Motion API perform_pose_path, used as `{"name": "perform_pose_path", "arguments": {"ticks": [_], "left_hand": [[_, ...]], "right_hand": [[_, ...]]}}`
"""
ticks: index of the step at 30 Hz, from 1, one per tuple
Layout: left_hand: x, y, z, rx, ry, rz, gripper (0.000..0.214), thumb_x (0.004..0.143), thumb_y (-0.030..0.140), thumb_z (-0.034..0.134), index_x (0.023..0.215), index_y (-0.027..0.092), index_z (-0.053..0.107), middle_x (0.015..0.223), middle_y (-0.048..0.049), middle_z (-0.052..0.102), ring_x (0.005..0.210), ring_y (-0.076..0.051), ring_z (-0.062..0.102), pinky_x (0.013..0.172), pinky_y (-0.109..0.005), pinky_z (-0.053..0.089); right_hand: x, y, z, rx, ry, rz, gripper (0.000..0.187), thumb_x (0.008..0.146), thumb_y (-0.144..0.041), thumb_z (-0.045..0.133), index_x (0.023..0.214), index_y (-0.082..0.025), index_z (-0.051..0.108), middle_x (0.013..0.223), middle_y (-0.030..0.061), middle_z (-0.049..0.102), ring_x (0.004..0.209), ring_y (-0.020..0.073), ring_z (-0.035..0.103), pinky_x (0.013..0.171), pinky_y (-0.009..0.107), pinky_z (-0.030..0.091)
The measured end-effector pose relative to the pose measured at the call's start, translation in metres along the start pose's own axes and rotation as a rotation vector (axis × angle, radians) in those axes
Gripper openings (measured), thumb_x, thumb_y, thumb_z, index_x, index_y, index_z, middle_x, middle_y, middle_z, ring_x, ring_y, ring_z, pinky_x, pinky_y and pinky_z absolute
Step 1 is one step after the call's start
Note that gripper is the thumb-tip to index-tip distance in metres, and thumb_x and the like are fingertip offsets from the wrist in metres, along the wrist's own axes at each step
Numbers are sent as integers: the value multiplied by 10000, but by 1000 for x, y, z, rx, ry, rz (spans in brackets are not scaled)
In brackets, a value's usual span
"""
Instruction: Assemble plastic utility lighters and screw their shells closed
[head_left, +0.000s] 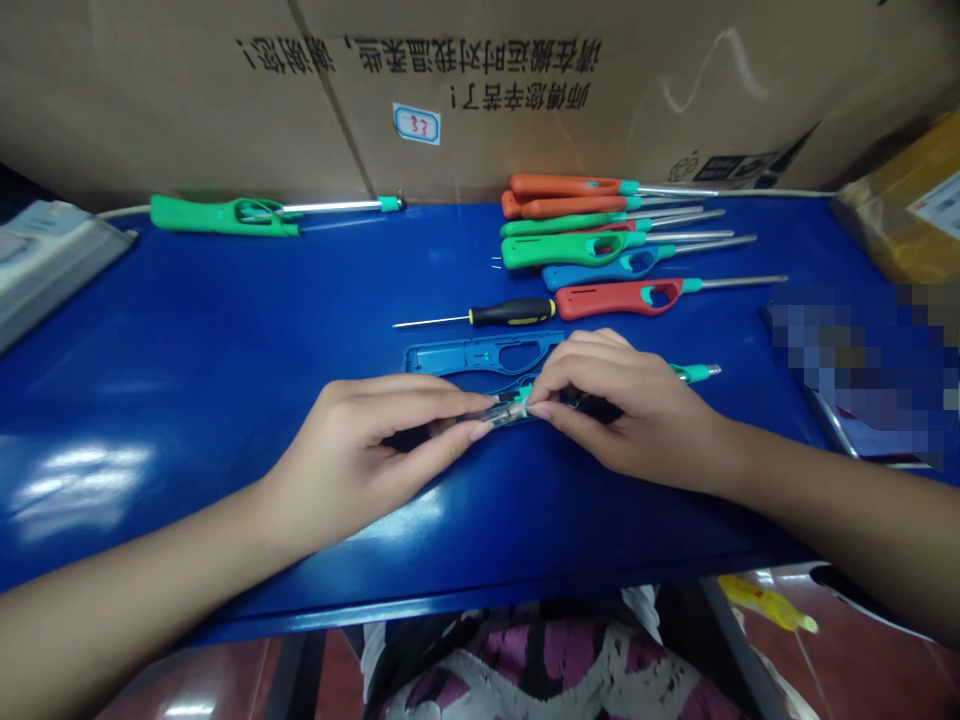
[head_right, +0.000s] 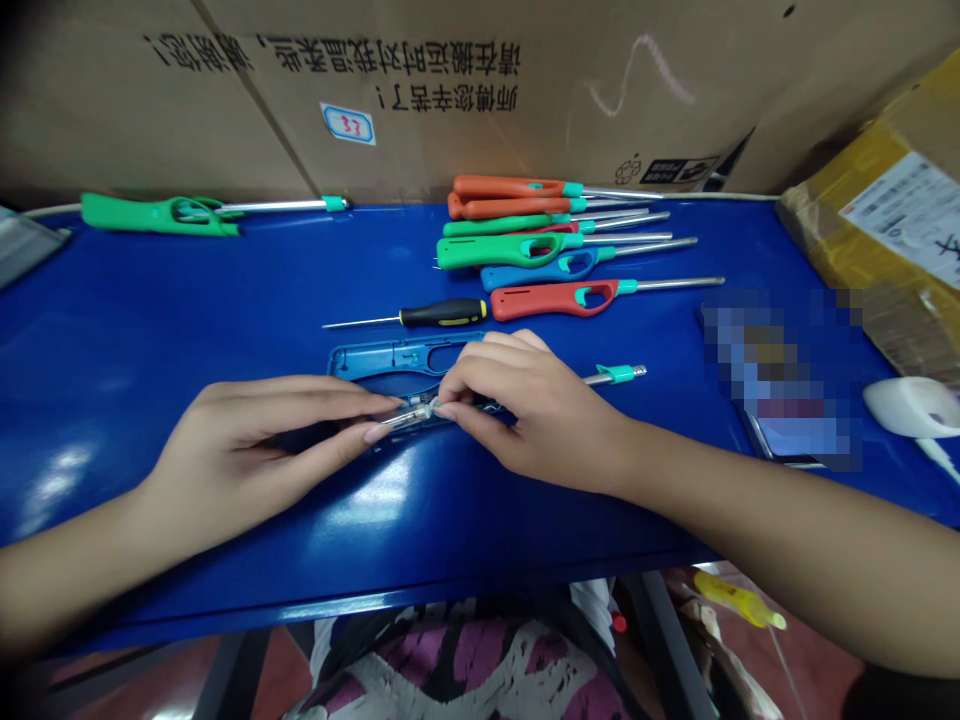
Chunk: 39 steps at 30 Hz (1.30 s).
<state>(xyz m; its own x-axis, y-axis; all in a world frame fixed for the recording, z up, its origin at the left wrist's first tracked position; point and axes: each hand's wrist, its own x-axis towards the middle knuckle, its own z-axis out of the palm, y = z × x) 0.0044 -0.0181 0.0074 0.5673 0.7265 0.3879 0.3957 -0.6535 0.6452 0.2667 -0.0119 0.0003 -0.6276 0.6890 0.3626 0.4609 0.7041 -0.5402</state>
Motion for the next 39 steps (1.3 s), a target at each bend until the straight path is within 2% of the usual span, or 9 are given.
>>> {"name": "perform_pose_path", "arguments": {"ticks": [4, 9, 22, 33, 39], "left_hand": [[0, -2, 0, 9, -5, -36, 202, 915, 260, 760, 1103, 191, 792, 993, -44, 802, 856, -147, 758, 707, -199, 602], [0, -3, -2, 32, 47, -29, 180, 908, 252, 773, 1077, 195, 796, 996, -26, 805, 866, -123, 748, 816, -192, 598], [2, -1, 1, -4, 55, -77, 153, 893, 242, 785, 1042, 207, 793, 974, -15, 810, 794, -112, 739, 691, -184, 583], [1, 0, 3, -62, 69, -124, 173, 865, 228, 814, 1037, 219, 797, 888, 21, 782, 694, -75, 682, 671, -183, 561], [1, 1, 4, -43, 78, -151, 145, 872, 255, 812, 1012, 220, 798, 944, 2, 809, 768, -113, 730, 683, -205, 580]], "right_hand": [[-1, 0, -1, -3, -19, 4, 75, 994, -210, 629, 920, -200, 632, 891, 8, 709, 867, 161, 624, 827, 347, 420], [0, 1, -1, 25, -14, 8, 38, 978, -186, 643, 942, -186, 654, 904, 14, 722, 881, 159, 635, 847, 344, 440], [0, 1, 0, 58, 14, -22, 69, 982, -174, 645, 917, -176, 668, 888, 11, 723, 864, 152, 630, 830, 355, 436], [1, 0, 2, 60, 30, -14, 74, 975, -173, 650, 905, -182, 672, 882, 10, 729, 856, 156, 641, 826, 364, 441], [1, 0, 2, 61, 31, 15, 83, 971, -180, 653, 890, -176, 671, 870, 11, 731, 851, 153, 642, 827, 359, 439]]}}
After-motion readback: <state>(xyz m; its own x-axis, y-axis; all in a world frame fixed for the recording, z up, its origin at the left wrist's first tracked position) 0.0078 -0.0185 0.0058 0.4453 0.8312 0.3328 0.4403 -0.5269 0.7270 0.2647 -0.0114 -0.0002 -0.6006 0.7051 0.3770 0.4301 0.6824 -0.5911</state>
